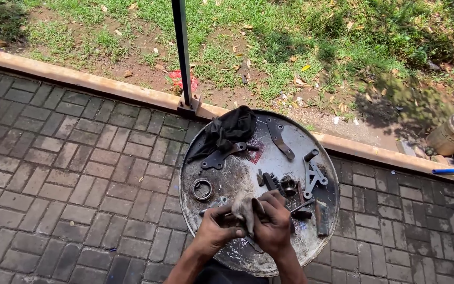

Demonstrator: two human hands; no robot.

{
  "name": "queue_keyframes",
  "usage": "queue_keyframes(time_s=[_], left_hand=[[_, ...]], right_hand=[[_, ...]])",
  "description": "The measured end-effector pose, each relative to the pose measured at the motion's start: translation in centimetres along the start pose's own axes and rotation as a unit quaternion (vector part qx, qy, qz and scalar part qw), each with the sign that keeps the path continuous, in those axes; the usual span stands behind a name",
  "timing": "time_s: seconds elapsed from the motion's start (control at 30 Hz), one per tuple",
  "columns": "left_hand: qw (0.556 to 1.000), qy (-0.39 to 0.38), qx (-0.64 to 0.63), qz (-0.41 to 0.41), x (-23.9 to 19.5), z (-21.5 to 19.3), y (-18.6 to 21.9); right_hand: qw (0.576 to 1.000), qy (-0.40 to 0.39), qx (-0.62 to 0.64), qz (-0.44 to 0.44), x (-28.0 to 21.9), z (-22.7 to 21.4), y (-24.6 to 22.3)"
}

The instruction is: The person cleans a small metal mechanical part using a cloth and a wire brush. They wipe the part with the cloth, then scrub it with the brush, and repeat the process to remove dirt and grime.

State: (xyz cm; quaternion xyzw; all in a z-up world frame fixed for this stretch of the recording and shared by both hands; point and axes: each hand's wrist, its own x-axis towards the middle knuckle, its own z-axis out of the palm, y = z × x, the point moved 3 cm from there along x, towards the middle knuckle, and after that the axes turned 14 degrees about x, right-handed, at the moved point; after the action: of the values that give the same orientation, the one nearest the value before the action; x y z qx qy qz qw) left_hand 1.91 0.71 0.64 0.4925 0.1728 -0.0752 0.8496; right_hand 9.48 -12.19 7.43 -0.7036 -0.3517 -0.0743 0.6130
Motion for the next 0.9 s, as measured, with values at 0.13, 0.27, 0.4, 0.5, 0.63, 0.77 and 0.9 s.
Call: queue_keyframes(time_s=[0.13, 0.27, 0.4, 0.5, 0.63, 0.77, 0.9], left_hand=[[0.997, 0.0, -0.06, 0.043, -0.1, -0.4, 0.0], [0.967, 0.004, 0.237, 0.097, -1.5, -0.2, 4.2], [0.89, 0.061, 0.435, 0.119, -0.9, -0.2, 4.2], [0.894, 0.033, 0.425, 0.137, -0.4, 1.1, 4.2], [0.863, 0.066, 0.433, 0.252, 0.0, 1.9, 4.0], [0.858, 0.001, 0.447, 0.251, -0.4, 3.1, 5.2], [0.88, -0.048, 0.406, 0.243, -1.2, 3.8, 6.7]], right_hand=[[0.983, -0.001, -0.183, -0.025, -2.9, -2.7, 7.3], [0.976, 0.102, -0.031, 0.189, -3.4, -7.1, 8.3], [0.959, 0.175, 0.148, 0.165, -5.5, -7.5, 7.6], [0.886, 0.205, 0.29, 0.298, -8.7, -4.4, 8.5], [0.841, 0.103, 0.421, 0.323, -11.2, -0.9, 7.4], [0.782, 0.105, 0.533, 0.305, -15.0, -2.3, 10.9], [0.884, -0.04, 0.371, 0.282, -8.5, -3.4, 3.8]])
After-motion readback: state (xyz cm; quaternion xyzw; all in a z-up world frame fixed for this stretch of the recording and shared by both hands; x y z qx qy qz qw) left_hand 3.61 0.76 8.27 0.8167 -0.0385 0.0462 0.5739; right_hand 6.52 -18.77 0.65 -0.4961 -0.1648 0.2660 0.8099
